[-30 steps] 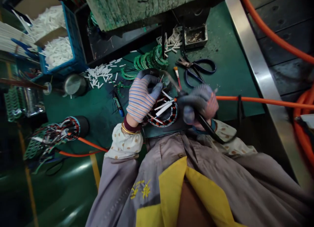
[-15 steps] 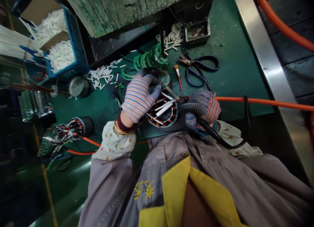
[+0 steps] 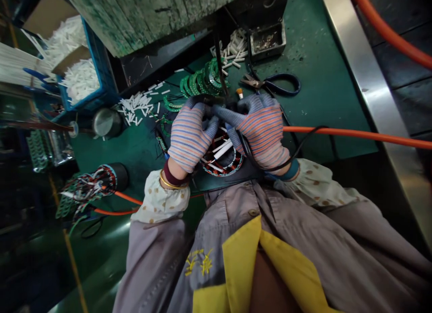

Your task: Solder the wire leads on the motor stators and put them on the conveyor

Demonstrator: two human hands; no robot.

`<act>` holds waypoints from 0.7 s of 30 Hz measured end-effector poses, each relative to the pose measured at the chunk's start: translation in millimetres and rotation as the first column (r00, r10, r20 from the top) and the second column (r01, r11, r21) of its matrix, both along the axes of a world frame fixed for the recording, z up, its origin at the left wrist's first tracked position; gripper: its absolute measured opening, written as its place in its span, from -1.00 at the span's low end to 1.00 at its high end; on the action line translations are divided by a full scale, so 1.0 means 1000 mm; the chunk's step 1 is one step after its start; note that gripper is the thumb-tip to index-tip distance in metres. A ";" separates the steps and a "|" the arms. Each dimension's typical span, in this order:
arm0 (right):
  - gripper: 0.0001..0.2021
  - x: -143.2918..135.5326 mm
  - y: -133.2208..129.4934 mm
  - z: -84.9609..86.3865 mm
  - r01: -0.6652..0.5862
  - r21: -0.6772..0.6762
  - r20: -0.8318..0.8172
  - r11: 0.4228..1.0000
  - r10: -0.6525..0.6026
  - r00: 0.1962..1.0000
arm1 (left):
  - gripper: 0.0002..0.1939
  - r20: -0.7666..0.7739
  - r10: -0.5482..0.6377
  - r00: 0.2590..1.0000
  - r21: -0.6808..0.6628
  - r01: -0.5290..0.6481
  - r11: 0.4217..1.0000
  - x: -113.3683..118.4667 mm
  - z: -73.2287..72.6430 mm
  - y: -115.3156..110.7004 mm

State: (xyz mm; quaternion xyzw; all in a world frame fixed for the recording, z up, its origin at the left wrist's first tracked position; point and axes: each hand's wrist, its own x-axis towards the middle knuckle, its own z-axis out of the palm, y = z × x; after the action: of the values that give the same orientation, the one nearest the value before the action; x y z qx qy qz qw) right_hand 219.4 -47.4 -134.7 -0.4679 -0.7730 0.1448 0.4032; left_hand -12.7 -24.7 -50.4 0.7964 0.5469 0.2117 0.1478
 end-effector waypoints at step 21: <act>-0.37 0.028 -0.027 0.006 0.034 0.232 -0.055 0.972 -0.022 0.998 | -0.80 0.024 -0.019 1.000 -0.065 0.021 0.998 0.001 0.009 0.012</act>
State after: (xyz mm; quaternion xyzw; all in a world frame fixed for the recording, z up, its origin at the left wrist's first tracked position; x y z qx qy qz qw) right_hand 247.0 -74.6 -128.8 -0.4243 -0.7672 0.0596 0.4773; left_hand -11.5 -13.0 -41.6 0.7942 0.5436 0.2016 0.1821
